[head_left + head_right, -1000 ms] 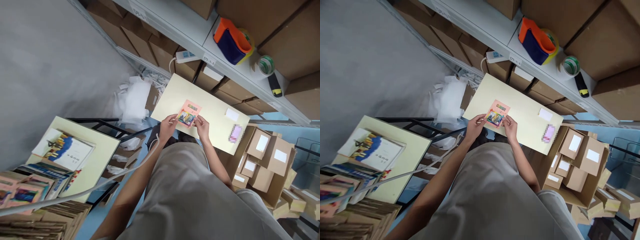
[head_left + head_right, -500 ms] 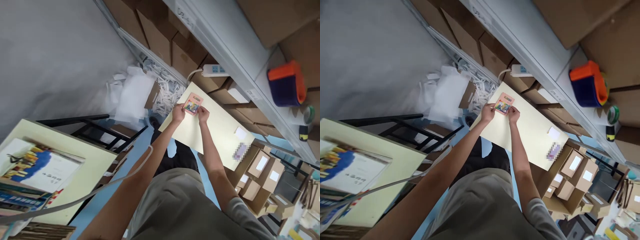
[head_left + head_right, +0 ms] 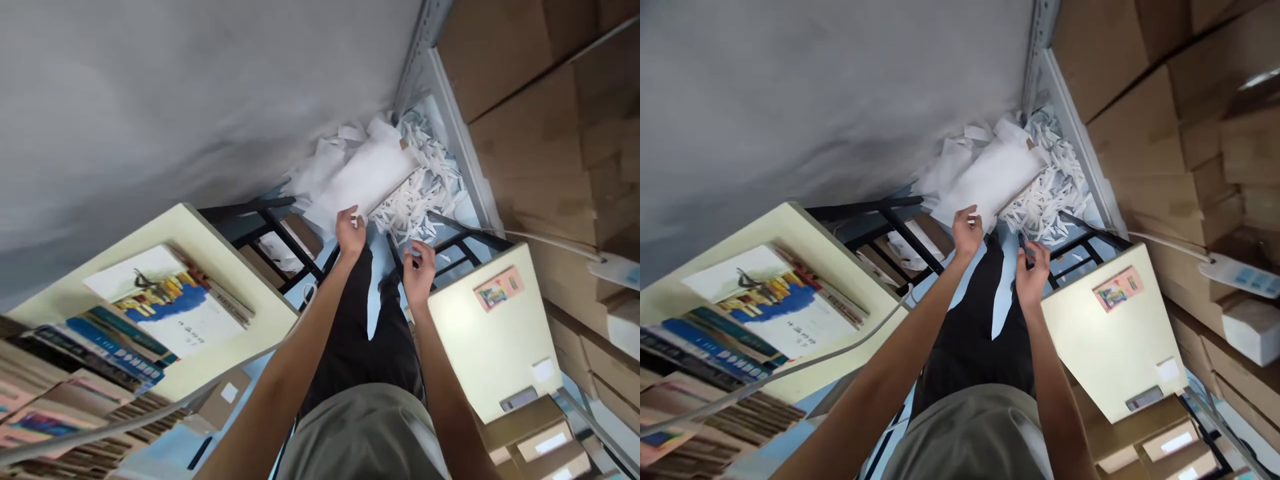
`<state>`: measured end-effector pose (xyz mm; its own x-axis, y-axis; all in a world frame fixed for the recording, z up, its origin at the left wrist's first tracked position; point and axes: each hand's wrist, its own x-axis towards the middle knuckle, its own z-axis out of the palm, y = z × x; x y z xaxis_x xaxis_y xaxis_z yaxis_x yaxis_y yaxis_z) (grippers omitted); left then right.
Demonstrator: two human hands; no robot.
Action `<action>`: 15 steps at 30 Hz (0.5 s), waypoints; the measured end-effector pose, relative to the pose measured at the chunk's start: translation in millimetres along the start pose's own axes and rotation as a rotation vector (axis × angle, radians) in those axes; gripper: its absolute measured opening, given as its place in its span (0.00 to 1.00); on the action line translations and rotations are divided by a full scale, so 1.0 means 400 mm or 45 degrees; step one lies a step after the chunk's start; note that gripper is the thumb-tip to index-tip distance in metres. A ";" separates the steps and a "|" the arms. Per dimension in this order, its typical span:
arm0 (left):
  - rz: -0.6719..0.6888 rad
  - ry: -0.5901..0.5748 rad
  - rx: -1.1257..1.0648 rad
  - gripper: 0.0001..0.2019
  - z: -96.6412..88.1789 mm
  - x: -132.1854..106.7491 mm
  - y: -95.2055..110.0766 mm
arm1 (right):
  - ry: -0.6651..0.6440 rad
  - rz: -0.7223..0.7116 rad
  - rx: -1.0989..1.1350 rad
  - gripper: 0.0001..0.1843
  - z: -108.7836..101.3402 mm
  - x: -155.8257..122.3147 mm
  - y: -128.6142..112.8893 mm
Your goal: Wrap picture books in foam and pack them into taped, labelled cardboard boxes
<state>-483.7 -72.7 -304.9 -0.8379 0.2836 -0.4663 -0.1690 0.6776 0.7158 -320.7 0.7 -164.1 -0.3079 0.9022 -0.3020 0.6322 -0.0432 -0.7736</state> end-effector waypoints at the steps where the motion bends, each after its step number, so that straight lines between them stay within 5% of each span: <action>1: -0.031 0.054 0.040 0.19 -0.015 0.071 -0.046 | -0.061 0.018 0.011 0.16 0.058 0.005 -0.003; 5: -0.077 0.141 0.212 0.18 -0.037 0.317 -0.216 | -0.207 0.120 0.059 0.16 0.257 0.033 0.030; 10: -0.037 0.079 0.328 0.11 -0.029 0.545 -0.377 | -0.313 0.224 0.140 0.17 0.483 0.072 0.079; 15: 0.002 -0.136 0.463 0.14 -0.033 0.699 -0.454 | -0.386 0.298 0.173 0.16 0.594 0.019 0.126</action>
<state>-694.1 -125.3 -558.2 -0.7759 0.3410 -0.5307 0.0437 0.8684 0.4940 -460.1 -96.5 -337.5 -0.3757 0.6946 -0.6135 0.6165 -0.3070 -0.7251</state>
